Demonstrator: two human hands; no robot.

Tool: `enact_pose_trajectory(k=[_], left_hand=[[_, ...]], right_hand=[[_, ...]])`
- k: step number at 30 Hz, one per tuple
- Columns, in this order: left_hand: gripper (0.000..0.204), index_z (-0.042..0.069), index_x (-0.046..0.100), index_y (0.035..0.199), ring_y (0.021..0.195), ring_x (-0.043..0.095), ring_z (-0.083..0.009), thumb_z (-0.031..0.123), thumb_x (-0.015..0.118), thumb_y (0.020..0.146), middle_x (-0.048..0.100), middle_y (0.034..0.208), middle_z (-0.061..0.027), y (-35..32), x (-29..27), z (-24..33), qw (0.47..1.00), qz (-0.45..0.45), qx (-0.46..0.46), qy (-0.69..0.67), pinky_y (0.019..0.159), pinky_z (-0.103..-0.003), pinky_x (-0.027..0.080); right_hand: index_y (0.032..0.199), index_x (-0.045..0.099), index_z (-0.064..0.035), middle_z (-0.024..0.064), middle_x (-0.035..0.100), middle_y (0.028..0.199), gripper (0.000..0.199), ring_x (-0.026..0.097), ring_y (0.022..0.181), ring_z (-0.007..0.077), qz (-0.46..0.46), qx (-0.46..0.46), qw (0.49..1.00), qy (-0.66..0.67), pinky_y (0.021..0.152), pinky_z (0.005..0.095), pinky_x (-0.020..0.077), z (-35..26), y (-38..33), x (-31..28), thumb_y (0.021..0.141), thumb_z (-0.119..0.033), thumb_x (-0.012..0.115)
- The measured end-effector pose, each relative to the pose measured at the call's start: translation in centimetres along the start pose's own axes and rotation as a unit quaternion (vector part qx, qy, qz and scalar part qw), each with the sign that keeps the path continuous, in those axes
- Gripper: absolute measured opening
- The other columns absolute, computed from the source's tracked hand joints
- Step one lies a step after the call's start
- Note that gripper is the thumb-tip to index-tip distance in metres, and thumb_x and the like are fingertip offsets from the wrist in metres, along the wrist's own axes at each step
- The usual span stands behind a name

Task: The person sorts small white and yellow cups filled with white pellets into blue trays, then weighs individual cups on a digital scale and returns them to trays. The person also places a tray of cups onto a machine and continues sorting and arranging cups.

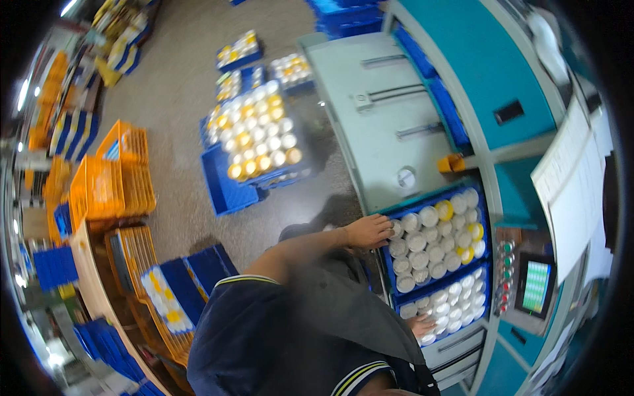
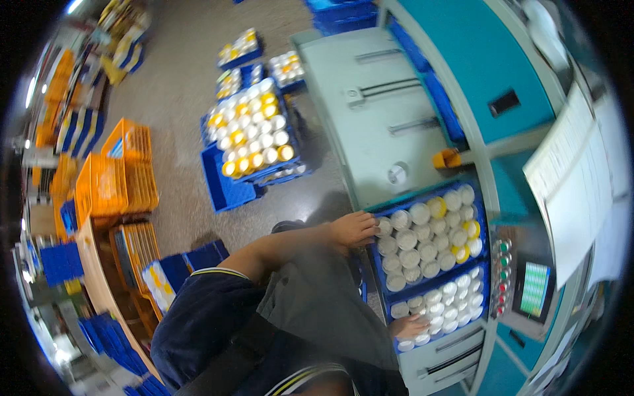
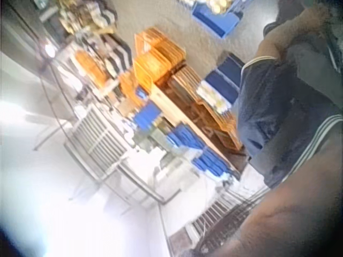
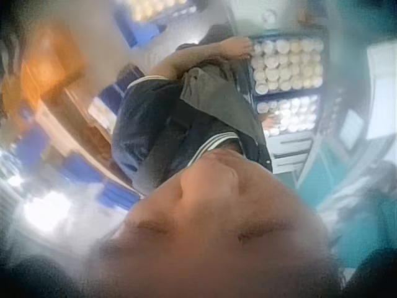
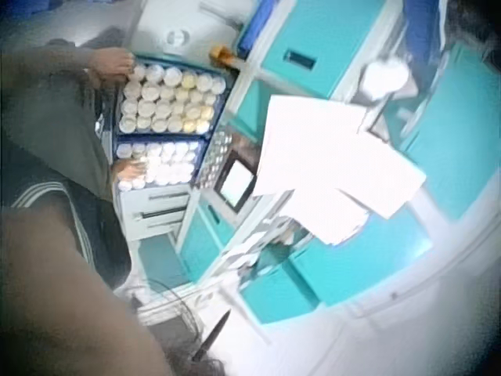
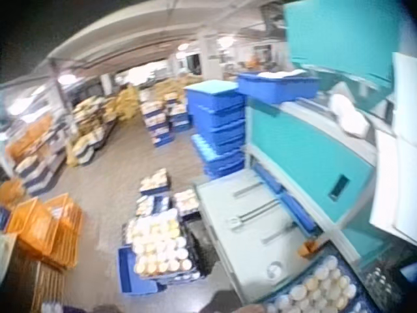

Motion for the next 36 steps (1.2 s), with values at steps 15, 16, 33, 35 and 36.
enact_pose_trajectory(k=[15,16,33,35,36], left_hand=[[0.021,0.008,0.076,0.098,0.100,0.069,-0.0325,0.021,0.062,0.087,0.074,0.098,-0.0148,-38.5,-11.0,-9.3,0.809,-0.266,-0.524,-0.009,0.082,-0.045,0.056],[0.022,0.007,0.076,0.095,0.099,0.070,-0.0332,0.023,0.064,0.087,0.074,0.095,-0.0151,-42.0,-12.4,-9.6,0.782,-0.250,-0.570,-0.035,0.082,-0.047,0.057],[0.042,-0.001,0.072,0.102,0.093,0.072,-0.0345,0.039,0.063,0.092,0.073,0.096,-0.0226,-88.0,-19.8,0.0,0.379,0.265,-0.876,-0.134,0.084,-0.043,0.054],[0.045,-0.002,0.071,0.097,0.081,0.069,-0.0310,0.041,0.059,0.096,0.072,0.090,-0.0217,-88.9,-19.5,0.2,0.399,0.297,-0.844,-0.197,0.078,-0.043,0.052],[0.046,-0.003,0.071,0.096,0.078,0.066,-0.0299,0.042,0.058,0.097,0.071,0.088,-0.0208,-89.7,-19.7,-0.1,0.374,0.338,-0.839,-0.204,0.075,-0.043,0.052]], right_hand=[[0.129,0.056,0.0020,0.0226,0.060,0.124,0.042,0.058,0.115,0.0402,0.050,-0.045,0.996,0.064,0.098,0.0481,0.0457,-25.4,1.4,-8.0,0.099,-0.025,0.063],[0.128,0.057,0.0024,0.0229,0.061,0.123,0.040,0.059,0.114,0.0405,0.020,-0.073,0.994,0.083,0.098,0.0479,0.0462,-28.8,0.8,-9.0,0.099,-0.024,0.064],[0.122,0.060,-0.0009,0.0190,0.063,0.120,0.032,0.060,0.112,0.0377,-0.309,-0.470,0.688,0.458,0.099,0.0437,0.0465,-86.8,-14.1,-17.7,0.091,-0.007,0.066],[0.120,0.062,-0.0019,0.0187,0.065,0.115,0.030,0.061,0.109,0.0370,-0.322,-0.474,0.669,0.474,0.096,0.0436,0.0483,-92.4,-17.6,-18.8,0.091,-0.008,0.066],[0.118,0.063,-0.0025,0.0180,0.066,0.114,0.029,0.062,0.107,0.0367,-0.320,-0.490,0.659,0.472,0.094,0.0437,0.0491,-95.1,-19.8,-19.1,0.091,-0.009,0.066]])
Point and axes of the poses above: each hand's wrist, its own y-axis towards the middle knuckle, its own x-axis out of the palm, z = x × y, the point moved 6 cm from there along y, towards the middle knuckle
